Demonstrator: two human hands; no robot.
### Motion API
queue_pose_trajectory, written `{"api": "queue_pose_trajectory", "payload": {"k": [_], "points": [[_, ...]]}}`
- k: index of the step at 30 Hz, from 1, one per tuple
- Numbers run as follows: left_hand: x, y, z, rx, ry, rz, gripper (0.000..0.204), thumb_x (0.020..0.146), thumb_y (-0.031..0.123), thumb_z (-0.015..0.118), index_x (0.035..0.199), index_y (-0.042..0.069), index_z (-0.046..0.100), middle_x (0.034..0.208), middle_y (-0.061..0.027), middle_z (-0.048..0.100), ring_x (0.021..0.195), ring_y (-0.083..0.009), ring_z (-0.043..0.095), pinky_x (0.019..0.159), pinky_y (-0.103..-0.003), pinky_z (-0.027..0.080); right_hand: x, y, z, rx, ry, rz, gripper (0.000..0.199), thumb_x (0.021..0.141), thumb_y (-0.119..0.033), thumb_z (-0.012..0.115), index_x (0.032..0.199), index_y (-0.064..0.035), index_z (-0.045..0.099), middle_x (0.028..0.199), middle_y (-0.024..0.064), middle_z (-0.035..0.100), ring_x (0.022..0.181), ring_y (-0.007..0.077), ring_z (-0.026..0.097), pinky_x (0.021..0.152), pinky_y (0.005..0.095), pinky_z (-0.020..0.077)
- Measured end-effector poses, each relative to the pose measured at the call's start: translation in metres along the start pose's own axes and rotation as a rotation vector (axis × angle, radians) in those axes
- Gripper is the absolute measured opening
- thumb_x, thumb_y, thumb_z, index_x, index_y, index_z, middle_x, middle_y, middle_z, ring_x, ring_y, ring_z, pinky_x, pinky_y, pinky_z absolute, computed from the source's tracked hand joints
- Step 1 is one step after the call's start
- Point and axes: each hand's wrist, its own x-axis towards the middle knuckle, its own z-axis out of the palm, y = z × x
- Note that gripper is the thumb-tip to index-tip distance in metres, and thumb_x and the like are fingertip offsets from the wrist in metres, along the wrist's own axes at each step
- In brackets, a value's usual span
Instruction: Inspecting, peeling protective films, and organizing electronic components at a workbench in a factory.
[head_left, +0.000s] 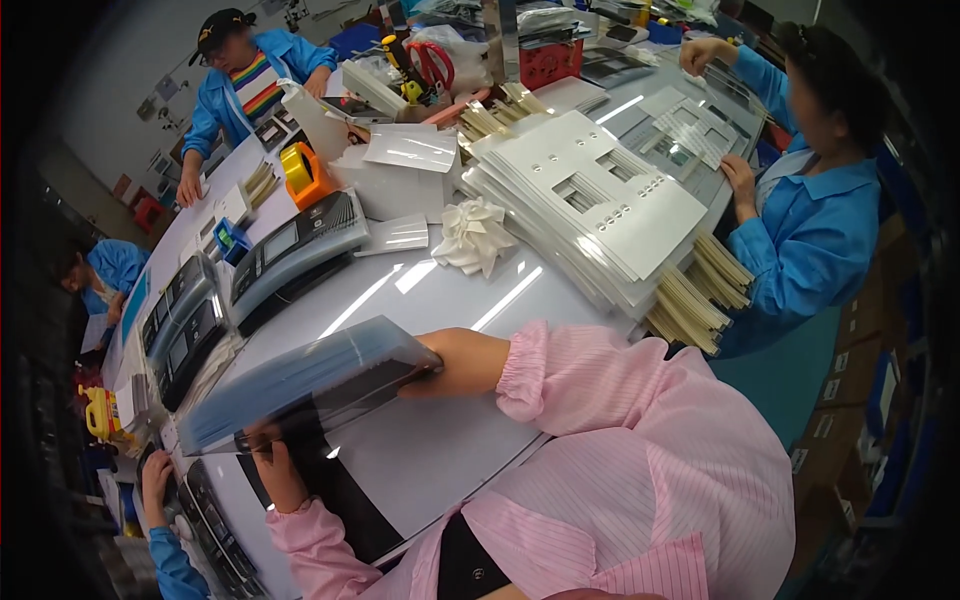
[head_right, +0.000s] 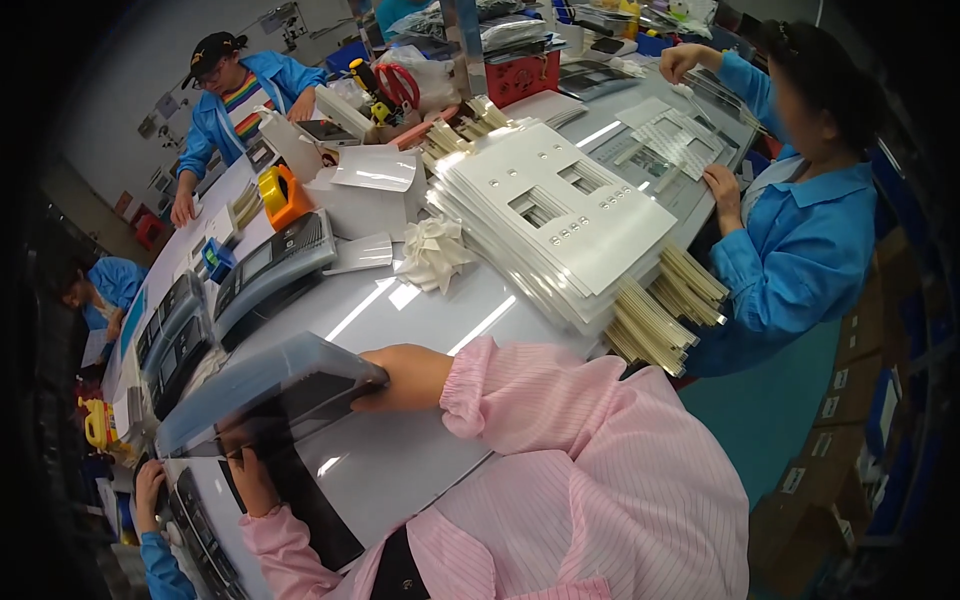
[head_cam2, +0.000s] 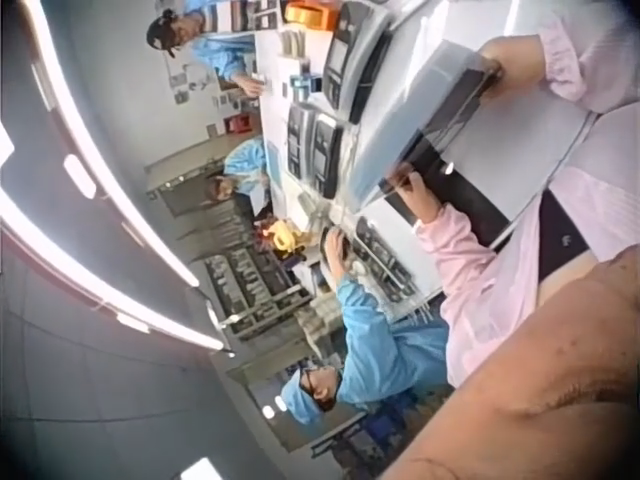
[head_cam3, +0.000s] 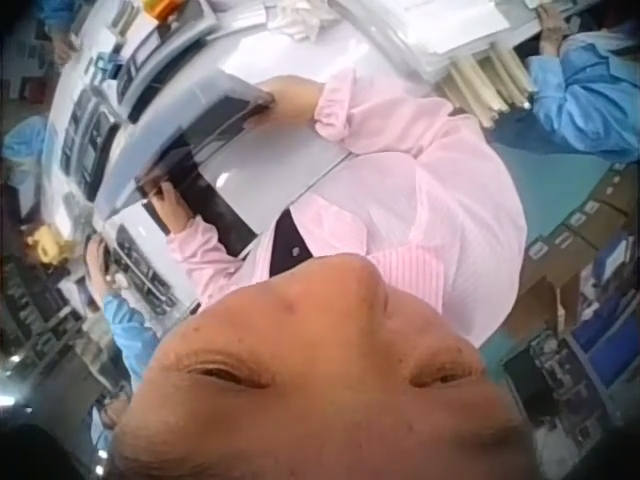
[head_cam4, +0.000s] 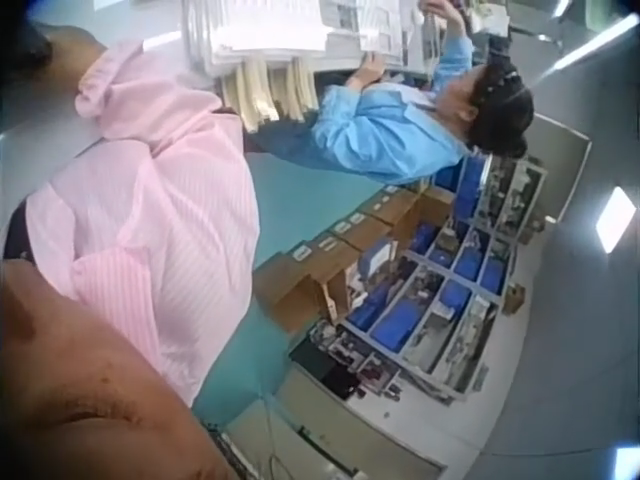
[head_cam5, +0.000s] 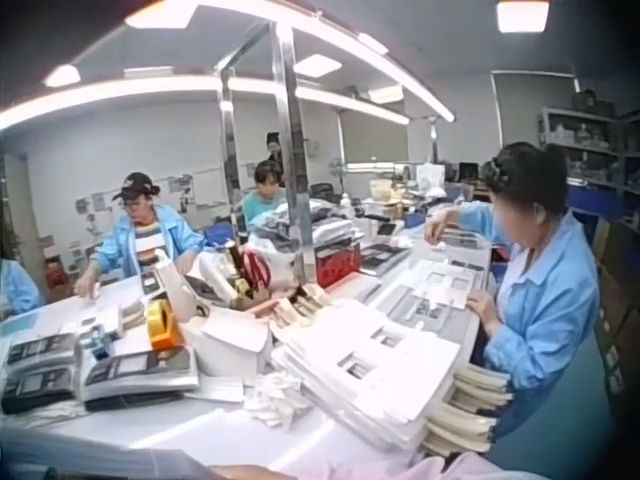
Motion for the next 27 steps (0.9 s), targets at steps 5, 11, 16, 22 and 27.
{"api": "queue_pose_trajectory", "payload": {"k": [5,11,16,22,27], "points": [[0.000,0.013,0.016,0.000,0.029,-0.014,0.067,0.089,0.034,0.076,0.141,0.003,0.047,0.128,-0.0033,0.054,0.114,-0.0153,0.052,0.103,-0.029,0.038,-0.002,0.000,-0.003,0.016,0.017,-0.011,0.031,0.085,-0.025,0.076,0.107,-0.0064,0.065,0.098,0.0105,0.073,0.093,0.0274,0.070,0.083,0.0358,0.0530],[-0.005,0.013,0.011,0.054,0.032,0.006,0.065,0.091,0.034,0.075,0.140,0.003,0.047,0.127,-0.0035,0.054,0.115,-0.0149,0.051,0.104,-0.029,0.037,0.002,-0.003,0.001,0.017,-0.008,0.001,0.031,0.085,-0.025,0.076,0.107,-0.0066,0.065,0.098,0.0105,0.073,0.092,0.0275,0.069,0.083,0.0357,0.0529],[0.000,0.012,0.013,0.044,-0.016,0.016,0.064,0.092,0.036,0.073,0.139,0.003,0.047,0.127,-0.0037,0.053,0.113,-0.0148,0.051,0.104,-0.029,0.036,-0.003,-0.008,-0.005,-0.001,-0.053,0.061,0.039,0.088,-0.013,0.074,0.124,-0.0084,0.061,0.111,0.0084,0.072,0.102,0.0195,0.069,0.092,0.0326,0.0528],[-0.003,0.008,0.007,0.057,0.020,-0.010,0.063,0.090,0.038,0.074,0.136,0.003,0.048,0.125,-0.0041,0.053,0.112,-0.0153,0.050,0.102,-0.030,0.036,-0.001,-0.009,-0.004,-0.018,-0.055,0.054,0.039,0.088,-0.014,0.075,0.124,-0.0085,0.061,0.113,0.0087,0.072,0.102,0.0199,0.069,0.092,0.0326,0.0528],[-0.005,0.014,0.012,0.039,0.026,-0.016,0.064,0.089,0.037,0.075,0.137,0.003,0.048,0.123,-0.0043,0.054,0.110,-0.0153,0.050,0.100,-0.029,0.037,-0.002,-0.012,-0.005,-0.025,-0.055,0.041,0.038,0.088,-0.014,0.075,0.123,-0.0081,0.062,0.111,0.0087,0.072,0.102,0.0202,0.069,0.092,0.0325,0.0527]]}}
